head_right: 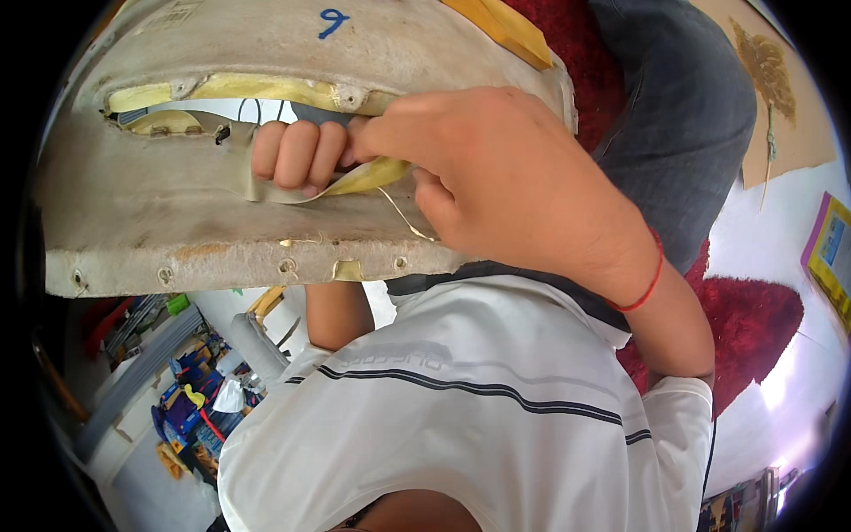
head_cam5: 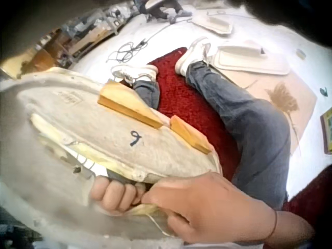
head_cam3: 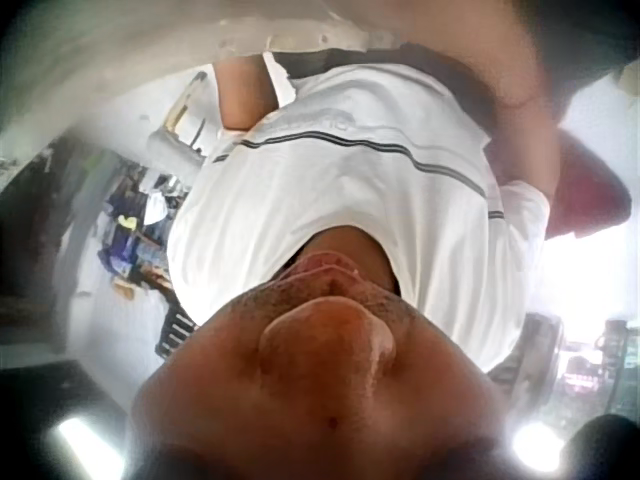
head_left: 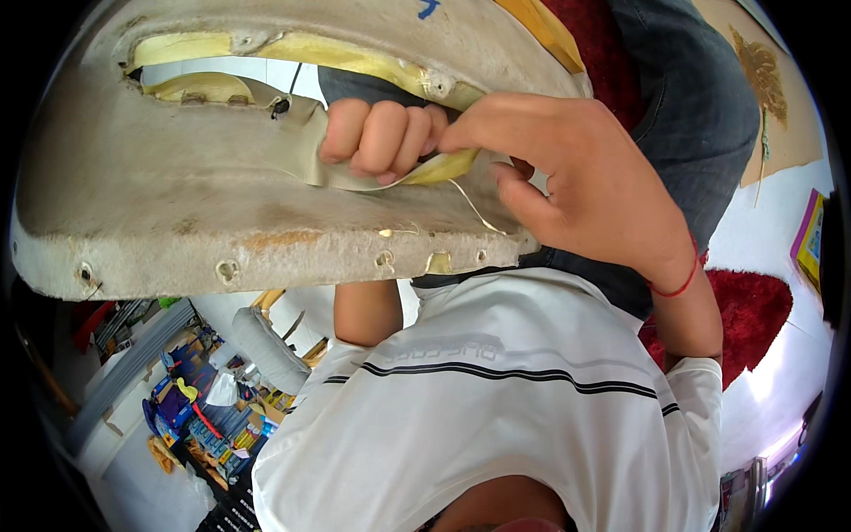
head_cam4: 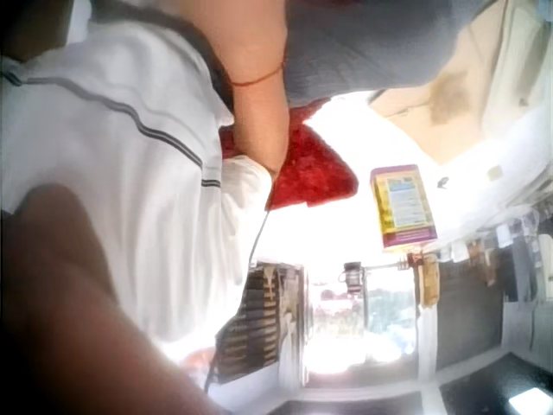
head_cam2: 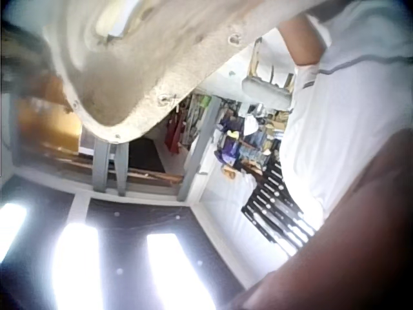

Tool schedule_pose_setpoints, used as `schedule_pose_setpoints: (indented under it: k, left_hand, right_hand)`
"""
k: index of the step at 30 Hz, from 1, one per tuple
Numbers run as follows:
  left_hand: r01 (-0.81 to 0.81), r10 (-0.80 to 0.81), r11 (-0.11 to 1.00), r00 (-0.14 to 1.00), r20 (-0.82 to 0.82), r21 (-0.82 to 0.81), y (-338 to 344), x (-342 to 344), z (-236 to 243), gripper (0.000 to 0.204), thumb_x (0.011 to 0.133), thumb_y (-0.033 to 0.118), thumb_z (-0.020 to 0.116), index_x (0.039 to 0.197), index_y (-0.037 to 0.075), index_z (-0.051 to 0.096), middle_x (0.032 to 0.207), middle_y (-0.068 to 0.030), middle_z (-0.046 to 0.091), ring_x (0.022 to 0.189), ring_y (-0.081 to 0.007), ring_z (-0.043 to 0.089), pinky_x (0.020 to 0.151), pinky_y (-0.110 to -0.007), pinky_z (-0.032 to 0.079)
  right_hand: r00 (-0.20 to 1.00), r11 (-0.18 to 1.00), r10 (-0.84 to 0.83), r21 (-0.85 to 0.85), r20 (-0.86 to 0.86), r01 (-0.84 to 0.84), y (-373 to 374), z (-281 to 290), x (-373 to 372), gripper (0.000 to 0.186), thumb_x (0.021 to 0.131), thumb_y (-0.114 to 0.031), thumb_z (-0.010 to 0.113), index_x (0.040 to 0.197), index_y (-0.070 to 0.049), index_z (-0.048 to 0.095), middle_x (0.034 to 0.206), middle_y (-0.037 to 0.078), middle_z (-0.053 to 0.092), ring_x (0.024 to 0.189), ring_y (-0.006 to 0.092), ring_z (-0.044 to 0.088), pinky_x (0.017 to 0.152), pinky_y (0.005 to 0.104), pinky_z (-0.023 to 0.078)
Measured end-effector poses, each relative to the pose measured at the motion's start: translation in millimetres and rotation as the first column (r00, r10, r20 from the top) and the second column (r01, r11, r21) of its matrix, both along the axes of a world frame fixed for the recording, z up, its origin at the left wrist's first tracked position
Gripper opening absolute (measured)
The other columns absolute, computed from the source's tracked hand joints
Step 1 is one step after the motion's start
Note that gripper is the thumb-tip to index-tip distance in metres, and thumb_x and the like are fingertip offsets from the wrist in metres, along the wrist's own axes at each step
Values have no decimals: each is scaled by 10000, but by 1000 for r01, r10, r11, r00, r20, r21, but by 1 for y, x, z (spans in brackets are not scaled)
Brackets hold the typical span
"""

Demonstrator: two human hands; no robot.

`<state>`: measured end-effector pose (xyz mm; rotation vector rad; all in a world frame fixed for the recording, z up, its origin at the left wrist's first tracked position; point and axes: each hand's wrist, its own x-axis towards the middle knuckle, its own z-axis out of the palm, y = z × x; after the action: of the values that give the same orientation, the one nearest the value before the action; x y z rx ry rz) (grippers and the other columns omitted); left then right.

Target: The person sits on the floor and works on a beige car interior panel, peeling off yellow tape and smoothing the surface by hand. They repeatedly flip and rotate the panel to access different edges and seams, pressing and adjusting the material throughout.

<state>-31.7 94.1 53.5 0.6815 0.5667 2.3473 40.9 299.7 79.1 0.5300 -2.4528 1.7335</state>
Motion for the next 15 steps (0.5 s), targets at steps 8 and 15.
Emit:
schedule_pose_setpoints:
  k: [8, 15]
  left_hand:
    - [34, -41, 998, 988, 150, 48, -12, -5, -6, 263, 1041, 224, 489, 788, 234, 420, 726, 84, 429, 710, -119, 389, 740, -292, 331]
    - [-81, -6, 973, 928, 373, 217, -45, -63, -41, 247, 987, 167, 500, 752, 189, 426, 751, 66, 399, 704, -110, 370, 742, -287, 338]
  right_hand:
    - [992, 995, -97, 7, -81, 98, -3, -35, -4, 360, 811, 60, 623, 1132, -63, 728, 1018, 117, 698, 781, 308, 663, 681, 350, 533]
    - [966, 913, 225, -373, 124, -164, 29, -16, -78, 395, 858, 37, 506, 1184, 110, 715, 997, 177, 752, 682, 157, 653, 707, 299, 566]
